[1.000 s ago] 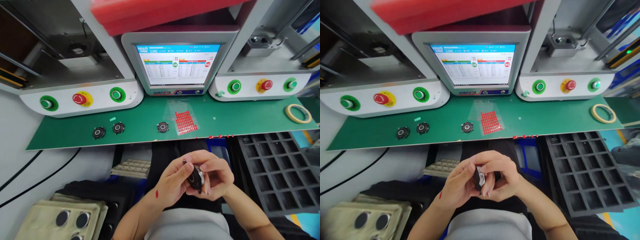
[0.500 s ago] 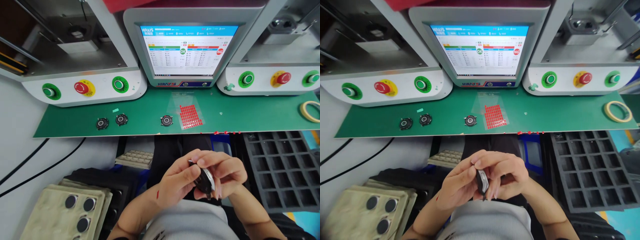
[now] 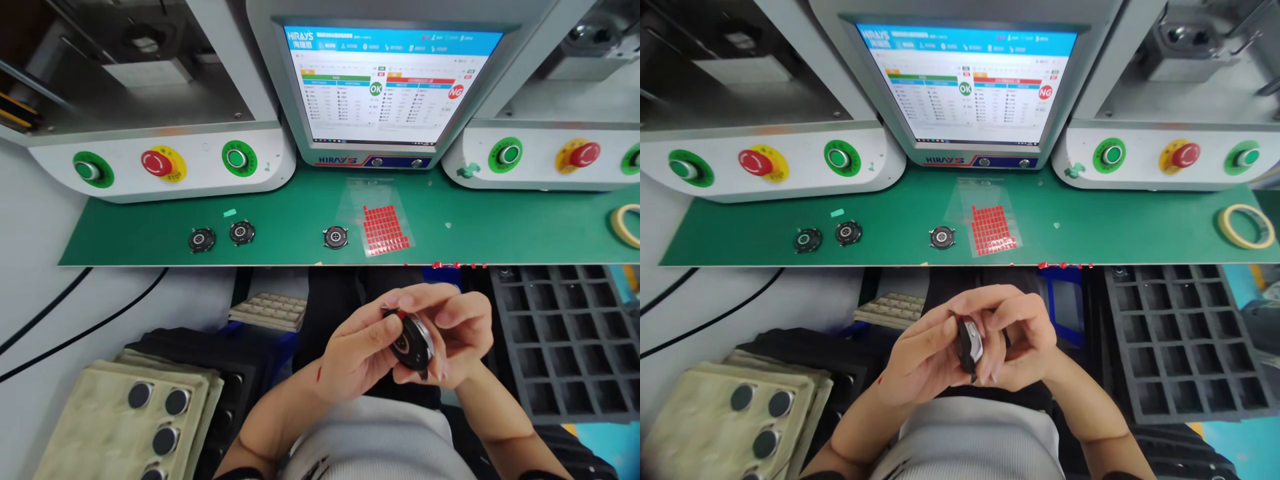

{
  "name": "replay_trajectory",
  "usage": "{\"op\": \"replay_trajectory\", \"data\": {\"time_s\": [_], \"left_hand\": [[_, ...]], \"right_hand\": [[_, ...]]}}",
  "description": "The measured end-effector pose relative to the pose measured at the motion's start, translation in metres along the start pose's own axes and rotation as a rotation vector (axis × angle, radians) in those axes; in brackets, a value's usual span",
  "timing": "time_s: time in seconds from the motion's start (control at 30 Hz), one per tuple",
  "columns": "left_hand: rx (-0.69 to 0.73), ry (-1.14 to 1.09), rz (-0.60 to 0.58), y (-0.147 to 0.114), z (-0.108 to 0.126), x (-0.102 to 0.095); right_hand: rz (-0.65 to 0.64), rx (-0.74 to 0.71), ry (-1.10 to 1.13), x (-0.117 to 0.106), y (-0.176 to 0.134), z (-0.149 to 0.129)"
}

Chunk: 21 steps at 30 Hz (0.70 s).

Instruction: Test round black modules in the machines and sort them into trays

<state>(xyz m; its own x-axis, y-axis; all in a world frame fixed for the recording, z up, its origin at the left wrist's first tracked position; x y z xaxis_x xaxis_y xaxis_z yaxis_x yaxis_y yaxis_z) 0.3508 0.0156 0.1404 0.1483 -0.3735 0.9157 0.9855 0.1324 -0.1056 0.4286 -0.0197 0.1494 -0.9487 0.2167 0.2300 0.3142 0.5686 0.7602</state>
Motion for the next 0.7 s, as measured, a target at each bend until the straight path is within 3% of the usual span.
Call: {"op": "replay_trajectory", "data": {"time_s": [0.2,0.33,0.57,0.7], "left_hand": [[0.038,0.019,-0.008,-0.004,0.003,-0.003],[0.072,0.047,0.009,-0.005,0.005,-0.005],[0.061,0.053,-0.005,0.008,0.013,-0.014],[0.053,0.022,0.06,0.016,0.014,-0.024]], "right_hand": [[-0.114,0.077,0.06,0.003,-0.009,0.008],[-0.049,0.018,0.035,0.003,-0.006,0.007],[-0.062,0.143,-0.093,-0.003,0.002,0.011],[-0.057,0.141,-0.115,-0.004,0.005,0.02]]}}
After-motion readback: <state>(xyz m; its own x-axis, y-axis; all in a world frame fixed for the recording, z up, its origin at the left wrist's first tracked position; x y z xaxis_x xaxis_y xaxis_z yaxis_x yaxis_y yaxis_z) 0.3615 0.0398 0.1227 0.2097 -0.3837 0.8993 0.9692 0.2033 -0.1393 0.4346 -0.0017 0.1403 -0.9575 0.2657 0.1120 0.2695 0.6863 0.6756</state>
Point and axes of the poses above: each hand's wrist, its own y-axis towards the middle knuckle, its own x-axis out of the palm, z = x × y, the point moved 6 cm from there along y, towards the middle knuckle, and after that the axes turned 11 degrees about -x, right-handed, at the moved point
